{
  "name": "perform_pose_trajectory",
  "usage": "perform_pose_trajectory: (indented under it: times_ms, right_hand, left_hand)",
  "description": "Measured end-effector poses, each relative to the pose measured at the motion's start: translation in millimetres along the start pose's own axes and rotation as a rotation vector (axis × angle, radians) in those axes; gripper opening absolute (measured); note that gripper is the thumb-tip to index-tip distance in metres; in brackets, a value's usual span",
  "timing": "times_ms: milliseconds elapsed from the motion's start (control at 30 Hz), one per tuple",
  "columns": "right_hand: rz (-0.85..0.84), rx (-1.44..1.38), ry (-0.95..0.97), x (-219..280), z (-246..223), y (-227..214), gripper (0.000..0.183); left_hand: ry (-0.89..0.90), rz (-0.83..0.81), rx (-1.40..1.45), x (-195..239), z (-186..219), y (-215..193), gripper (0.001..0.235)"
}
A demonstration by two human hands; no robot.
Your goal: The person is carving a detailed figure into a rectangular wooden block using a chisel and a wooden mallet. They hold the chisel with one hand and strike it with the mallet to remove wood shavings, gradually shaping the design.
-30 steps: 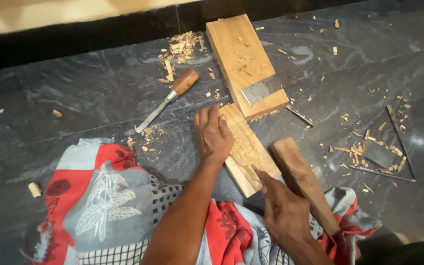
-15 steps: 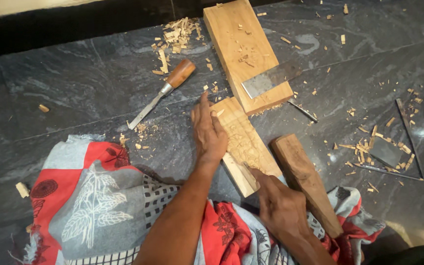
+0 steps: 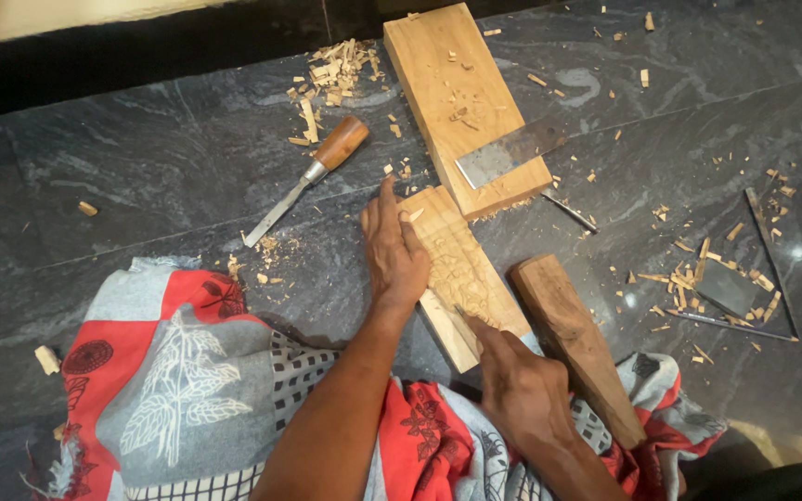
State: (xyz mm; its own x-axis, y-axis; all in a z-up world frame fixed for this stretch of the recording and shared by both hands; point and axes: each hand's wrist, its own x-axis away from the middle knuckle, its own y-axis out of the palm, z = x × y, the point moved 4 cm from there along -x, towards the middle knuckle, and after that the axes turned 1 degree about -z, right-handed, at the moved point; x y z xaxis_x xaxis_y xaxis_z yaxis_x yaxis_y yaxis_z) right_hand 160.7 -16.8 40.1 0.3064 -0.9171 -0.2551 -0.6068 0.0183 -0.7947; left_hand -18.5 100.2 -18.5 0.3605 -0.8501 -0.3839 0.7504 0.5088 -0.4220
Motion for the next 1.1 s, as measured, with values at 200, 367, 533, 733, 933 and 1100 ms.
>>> perform_pose_trajectory:
  times_ms: [200, 367, 533, 733, 933, 1100]
  right_hand:
    - [-0.102, 0.012, 0.02, -5, 13, 3, 0.038]
    - [-0.09, -0.039, 0.07, -7, 20, 6, 0.035]
    - [-0.058, -0.109, 0.103, -3, 16, 9, 0.04]
    - [-0.192, -0.126, 0.022, -28, 37, -9, 0.036]
    - [-0.366, -0.413, 0.431, -22, 55, 0, 0.04]
    - [-0.287, -0.429, 0.256, -21, 52, -2, 0.038]
  left_hand:
    - [0.025, 0.004, -0.003, 0, 0, 0, 0.057]
    - [0.043, 0.014, -0.009, 0, 1, 0, 0.054]
    - [0.012, 0.011, -0.027, 0, 0, 1, 0.056]
    - [0.024, 0.006, -0.021, 0, -2, 1, 0.054]
    - [0.025, 0.014, 0.001, 2, -9, 4, 0.053]
    - [0.02, 0.029, -0.008, 3, -14, 8, 0.054]
